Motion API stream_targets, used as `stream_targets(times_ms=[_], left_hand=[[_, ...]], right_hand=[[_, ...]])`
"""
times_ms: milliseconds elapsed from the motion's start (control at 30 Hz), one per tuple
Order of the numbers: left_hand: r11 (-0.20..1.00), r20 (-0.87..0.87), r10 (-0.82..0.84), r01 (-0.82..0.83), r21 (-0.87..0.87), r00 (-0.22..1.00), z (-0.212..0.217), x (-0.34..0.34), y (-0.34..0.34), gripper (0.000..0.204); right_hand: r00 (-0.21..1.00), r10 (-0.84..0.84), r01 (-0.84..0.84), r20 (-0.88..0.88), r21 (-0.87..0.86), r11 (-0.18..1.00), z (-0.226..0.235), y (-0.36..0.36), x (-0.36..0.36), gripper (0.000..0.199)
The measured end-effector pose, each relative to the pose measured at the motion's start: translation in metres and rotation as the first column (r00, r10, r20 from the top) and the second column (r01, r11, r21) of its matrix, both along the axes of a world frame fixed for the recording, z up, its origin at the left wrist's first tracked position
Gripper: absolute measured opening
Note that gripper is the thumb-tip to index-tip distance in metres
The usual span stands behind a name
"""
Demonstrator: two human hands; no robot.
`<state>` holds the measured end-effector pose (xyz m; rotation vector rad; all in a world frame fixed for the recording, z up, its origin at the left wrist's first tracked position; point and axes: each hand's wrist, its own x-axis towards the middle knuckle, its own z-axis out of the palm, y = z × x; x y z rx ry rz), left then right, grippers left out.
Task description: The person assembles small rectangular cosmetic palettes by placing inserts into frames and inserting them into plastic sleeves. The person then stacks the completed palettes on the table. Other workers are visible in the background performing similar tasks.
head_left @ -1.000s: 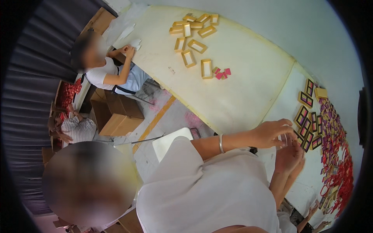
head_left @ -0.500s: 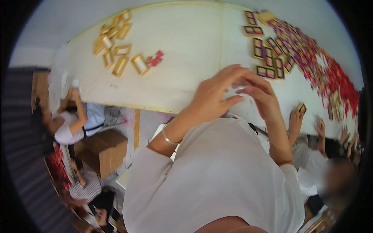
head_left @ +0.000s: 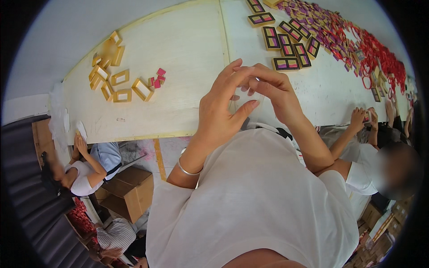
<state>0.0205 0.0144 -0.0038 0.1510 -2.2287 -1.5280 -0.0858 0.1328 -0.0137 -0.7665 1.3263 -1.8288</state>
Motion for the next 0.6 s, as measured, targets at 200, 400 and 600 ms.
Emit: stream_targets(times_ms=[200, 400, 600], left_hand=[[0.986, -0.094, 0.032, -0.016, 0.167, 0.995, -0.006, -0.004, -0.003, 0.052], [0.942, -0.192, 0.058, 0.01, 0.336, 0.98, 0.002, -0.01, -0.007, 0.05], [0.933, -0.23, 0.1, -0.011, 0.359, 0.968, -0.001, -0.013, -0.004, 0.043]], right_hand=[[0.954, -0.032, 0.026, -0.297, -0.026, 0.999, 0.008, -0.005, 0.01, 0.027], [0.985, -0.122, 0.101, -0.121, -0.17, 0.98, 0.013, -0.007, 0.012, 0.024], [0.954, -0.114, 0.048, -0.277, -0.237, 0.97, 0.006, -0.008, 0.002, 0.022]])
